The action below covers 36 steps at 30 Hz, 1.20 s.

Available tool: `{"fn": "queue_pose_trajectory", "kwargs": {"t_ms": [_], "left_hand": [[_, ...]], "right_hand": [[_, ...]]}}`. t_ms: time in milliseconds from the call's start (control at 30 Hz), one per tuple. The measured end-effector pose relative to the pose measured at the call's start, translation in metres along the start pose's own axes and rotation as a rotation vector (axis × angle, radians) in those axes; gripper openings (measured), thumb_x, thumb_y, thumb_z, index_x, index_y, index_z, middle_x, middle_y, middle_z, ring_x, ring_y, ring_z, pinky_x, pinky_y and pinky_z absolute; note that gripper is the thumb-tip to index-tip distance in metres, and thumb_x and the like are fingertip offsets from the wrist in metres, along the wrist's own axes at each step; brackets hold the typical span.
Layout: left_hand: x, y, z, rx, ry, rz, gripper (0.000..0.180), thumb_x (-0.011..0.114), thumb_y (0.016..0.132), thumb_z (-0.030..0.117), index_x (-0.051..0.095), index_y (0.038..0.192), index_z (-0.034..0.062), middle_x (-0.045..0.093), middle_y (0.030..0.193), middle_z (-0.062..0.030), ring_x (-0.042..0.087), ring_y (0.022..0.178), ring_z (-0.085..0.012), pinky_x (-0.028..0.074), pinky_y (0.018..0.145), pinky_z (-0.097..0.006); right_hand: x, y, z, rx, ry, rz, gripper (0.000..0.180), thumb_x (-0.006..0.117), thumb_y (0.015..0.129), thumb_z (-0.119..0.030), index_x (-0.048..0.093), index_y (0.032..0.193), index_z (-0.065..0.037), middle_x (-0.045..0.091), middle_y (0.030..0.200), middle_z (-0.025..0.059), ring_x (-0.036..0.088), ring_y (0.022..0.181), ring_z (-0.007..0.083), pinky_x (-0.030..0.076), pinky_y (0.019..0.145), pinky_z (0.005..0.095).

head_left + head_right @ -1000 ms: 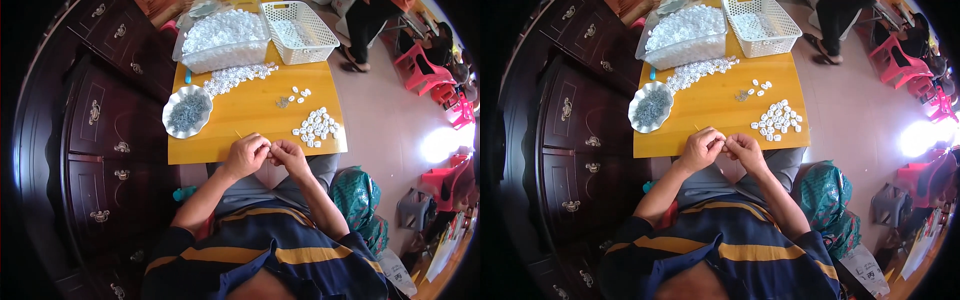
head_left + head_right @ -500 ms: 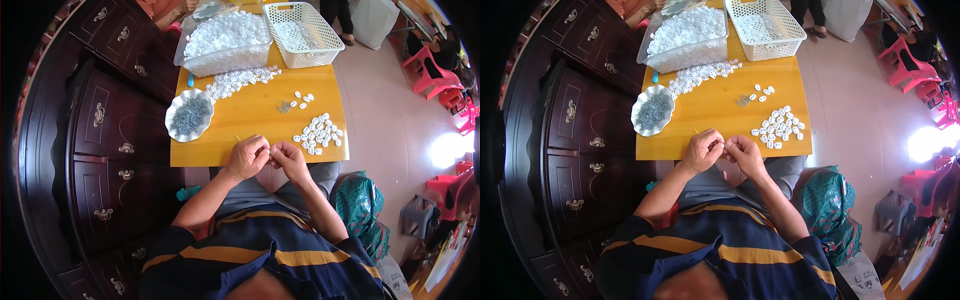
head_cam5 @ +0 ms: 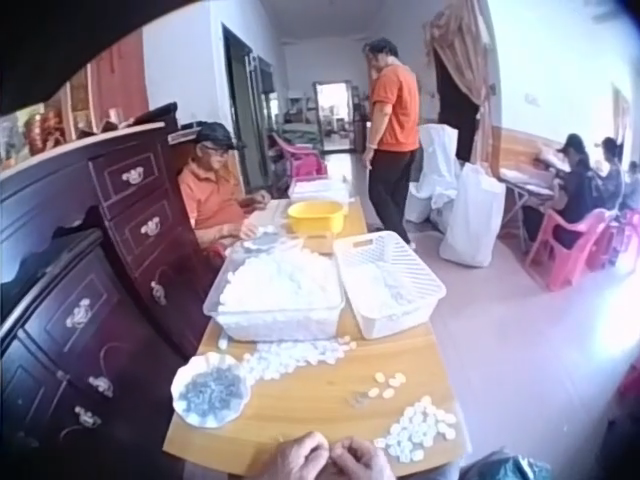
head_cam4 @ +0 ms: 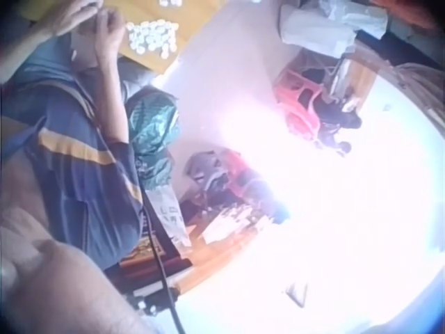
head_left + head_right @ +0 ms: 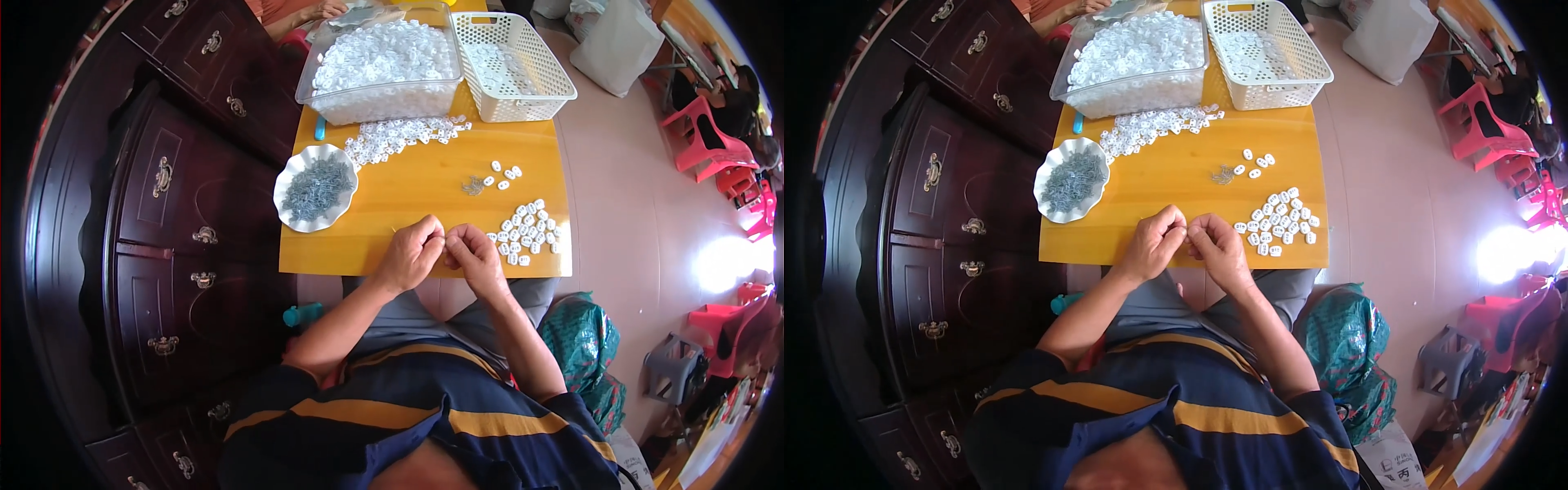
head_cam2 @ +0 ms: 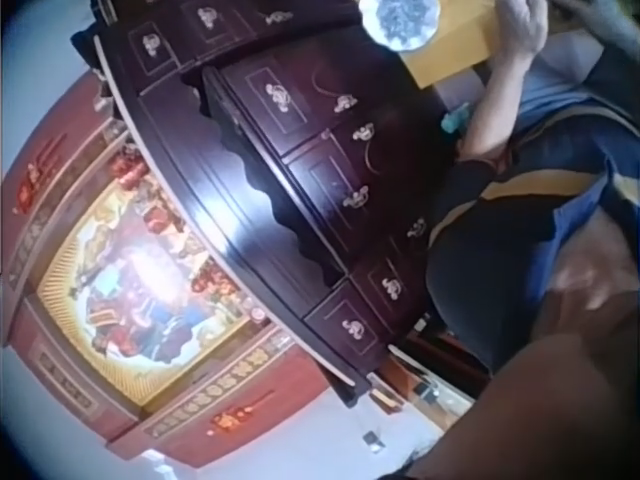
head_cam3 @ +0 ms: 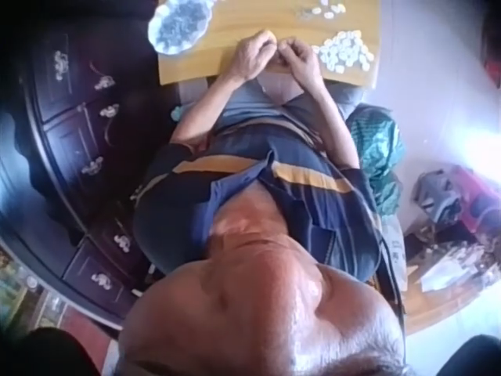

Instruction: Assembling small white plastic components with metal pins at a workspace.

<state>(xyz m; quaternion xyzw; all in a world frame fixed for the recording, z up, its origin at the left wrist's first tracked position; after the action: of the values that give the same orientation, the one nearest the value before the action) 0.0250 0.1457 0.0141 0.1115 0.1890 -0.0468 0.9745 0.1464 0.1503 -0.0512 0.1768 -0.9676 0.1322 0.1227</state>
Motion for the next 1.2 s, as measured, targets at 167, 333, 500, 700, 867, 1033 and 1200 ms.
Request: {"fn": "queue_pose_trajectory", "kwargs": {"t_ms": [167, 333, 500, 700, 867, 1033, 1200], "left_hand": [[-0.002, -0.001, 0.019, 0.207, 0.196, -0.012, 0.004, 0.062, 0.093, 0.005, 0.058, 0.092, 0.0043, 0.065, 0.08, -0.0151, 0.065, 0.071, -0.0345, 0.051, 0.062, -0.041], [-0.007, -0.002, 0.017, 0.21, 0.116, 0.017, 0.004, 0.065, 0.091, 0.004, 0.061, 0.09, 0.004, 0.066, 0.082, -0.0133, 0.067, 0.07, -0.0304, 0.052, 0.062, -0.038], [-0.006, -0.003, 0.005, 0.116, -0.003, -0.001, 0.004, 0.066, 0.091, 0.005, 0.063, 0.089, 0.0027, 0.067, 0.082, -0.0135, 0.068, 0.07, -0.0286, 0.052, 0.061, -0.037], [0.006, -0.002, -0.019, 0.004, -0.045, -0.031, 0.006, 0.065, 0.094, 0.003, 0.062, 0.091, -0.0008, 0.066, 0.076, -0.008, 0.059, 0.064, -0.0123, 0.048, 0.059, -0.029], [0.013, -0.002, -0.048, -0.187, -0.171, -0.032, 0.008, 0.065, 0.095, 0.006, 0.063, 0.092, -0.001, 0.065, 0.078, -0.0053, 0.06, 0.069, -0.0117, 0.049, 0.064, -0.028], [0.022, -0.001, -0.045, -0.242, -0.359, -0.081, 0.007, 0.062, 0.099, 0.005, 0.063, 0.094, 0.0006, 0.062, 0.081, 0.0041, 0.055, 0.073, -0.0033, 0.047, 0.065, -0.021], [0.013, 0.005, -0.021, -0.072, -0.204, 0.005, 0.006, 0.064, 0.093, -0.001, 0.064, 0.088, -0.0024, 0.068, 0.075, -0.0031, 0.064, 0.064, -0.0063, 0.052, 0.058, -0.024]], "right_hand": [[-0.004, 0.003, 0.011, 0.117, 0.036, -0.071, 0.018, 0.058, 0.106, -0.022, 0.064, 0.101, -0.006, 0.062, 0.083, -0.0029, 0.056, 0.073, 0.0054, 0.048, 0.068, 0.0202], [-0.003, -0.001, 0.023, 0.243, 0.129, -0.056, 0.02, 0.058, 0.107, -0.025, 0.064, 0.101, -0.007, 0.062, 0.086, -0.0039, 0.056, 0.073, 0.0044, 0.05, 0.069, 0.02], [-0.001, -0.003, 0.019, 0.22, 0.095, -0.05, 0.017, 0.059, 0.106, -0.022, 0.064, 0.101, -0.006, 0.063, 0.086, -0.0042, 0.056, 0.073, 0.0051, 0.049, 0.068, 0.02], [-0.015, 0.006, 0.004, -0.096, -0.376, 0.023, 0.016, 0.061, 0.102, -0.017, 0.062, 0.095, -0.002, 0.065, 0.076, 0.004, 0.059, 0.067, 0.0119, 0.049, 0.062, 0.0273], [-0.01, 0.002, -0.016, -0.256, -0.581, 0.132, 0.015, 0.062, 0.1, -0.015, 0.061, 0.095, -0.001, 0.064, 0.074, 0.0077, 0.06, 0.063, 0.0154, 0.049, 0.06, 0.0311], [-0.013, 0.005, 0.003, -0.051, -0.27, 0.049, 0.02, 0.055, 0.107, -0.019, 0.06, 0.097, -0.003, 0.059, 0.079, -0.0003, 0.056, 0.069, 0.0089, 0.047, 0.064, 0.0232], [-0.012, 0.002, 0.02, 0.147, 0.102, -0.015, 0.021, 0.054, 0.108, -0.026, 0.06, 0.102, -0.007, 0.058, 0.085, -0.0018, 0.056, 0.074, 0.008, 0.047, 0.07, 0.0221]]}}
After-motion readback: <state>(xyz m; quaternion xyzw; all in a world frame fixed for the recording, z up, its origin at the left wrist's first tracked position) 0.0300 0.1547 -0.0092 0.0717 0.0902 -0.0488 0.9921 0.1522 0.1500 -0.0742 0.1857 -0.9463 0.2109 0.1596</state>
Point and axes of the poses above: each hand's wrist, its own y-axis towards the middle knuckle, its own x-axis out of the palm, z = x × y, the point moved 10 cm from there along y, towards the middle knuckle
